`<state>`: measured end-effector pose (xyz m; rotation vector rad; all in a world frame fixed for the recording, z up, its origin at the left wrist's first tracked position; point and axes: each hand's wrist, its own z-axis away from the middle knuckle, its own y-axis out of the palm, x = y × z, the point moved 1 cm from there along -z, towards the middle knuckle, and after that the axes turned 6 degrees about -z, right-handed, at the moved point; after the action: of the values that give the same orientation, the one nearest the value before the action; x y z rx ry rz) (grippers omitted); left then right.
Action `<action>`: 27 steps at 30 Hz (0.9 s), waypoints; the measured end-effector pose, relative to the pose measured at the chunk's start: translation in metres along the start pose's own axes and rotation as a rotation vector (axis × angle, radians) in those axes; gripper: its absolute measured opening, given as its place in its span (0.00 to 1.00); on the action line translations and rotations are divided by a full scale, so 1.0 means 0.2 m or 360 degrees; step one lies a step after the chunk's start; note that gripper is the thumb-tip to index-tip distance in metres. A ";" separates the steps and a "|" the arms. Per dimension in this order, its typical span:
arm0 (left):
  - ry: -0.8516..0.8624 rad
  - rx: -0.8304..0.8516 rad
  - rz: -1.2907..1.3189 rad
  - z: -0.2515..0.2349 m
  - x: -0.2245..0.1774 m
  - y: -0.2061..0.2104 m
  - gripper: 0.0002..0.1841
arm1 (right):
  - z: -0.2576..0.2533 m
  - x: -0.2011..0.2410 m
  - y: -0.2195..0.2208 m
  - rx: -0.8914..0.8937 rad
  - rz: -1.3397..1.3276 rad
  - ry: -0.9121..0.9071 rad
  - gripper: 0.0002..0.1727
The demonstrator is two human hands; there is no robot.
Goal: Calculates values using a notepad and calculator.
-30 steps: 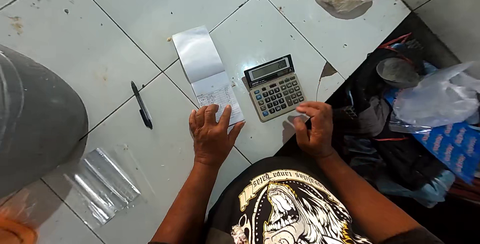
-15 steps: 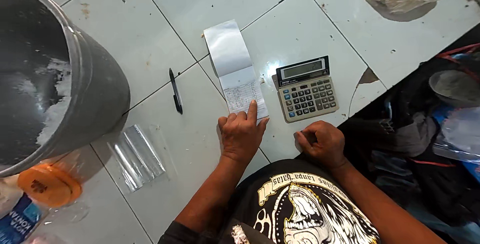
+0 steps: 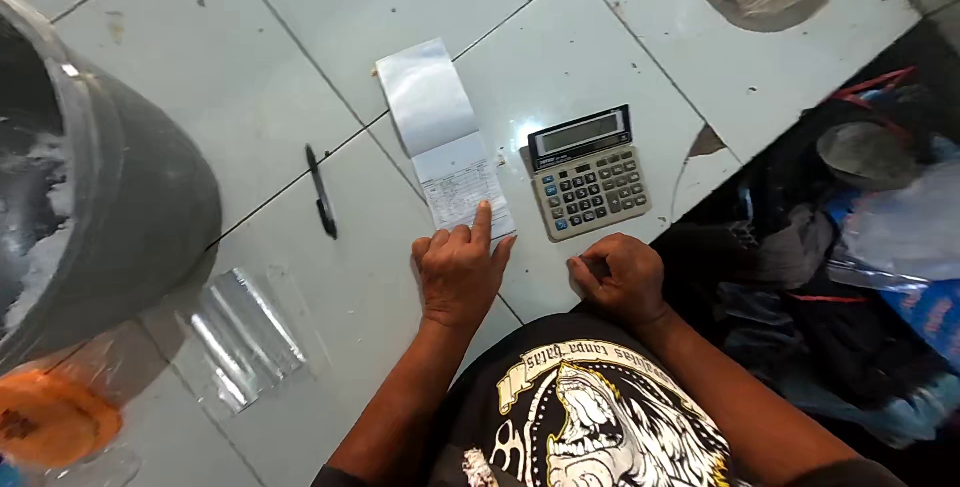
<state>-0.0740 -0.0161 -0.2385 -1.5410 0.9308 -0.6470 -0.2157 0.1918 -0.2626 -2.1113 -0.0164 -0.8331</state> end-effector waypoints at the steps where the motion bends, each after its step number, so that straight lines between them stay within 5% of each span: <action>1: 0.0006 0.0004 0.0007 0.00 0.00 0.00 0.32 | 0.00 0.00 -0.01 0.0000 -0.0005 -0.0004 0.13; 6: 0.0024 -0.0005 0.0019 0.00 0.00 0.02 0.33 | -0.05 0.01 -0.08 -0.0042 -0.0134 0.0059 0.11; 14: 0.0028 -0.0036 0.0017 0.00 0.01 0.03 0.34 | -0.25 0.08 -0.12 0.0057 0.0333 0.0155 0.18; 27: 0.0027 -0.0059 0.0071 0.00 0.03 0.03 0.34 | -0.30 0.07 -0.13 0.0068 0.0515 0.0347 0.18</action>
<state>-0.0729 -0.0213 -0.2456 -1.5453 0.9923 -0.6147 -0.2466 0.1616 -0.2106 -1.9051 0.4083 -0.8509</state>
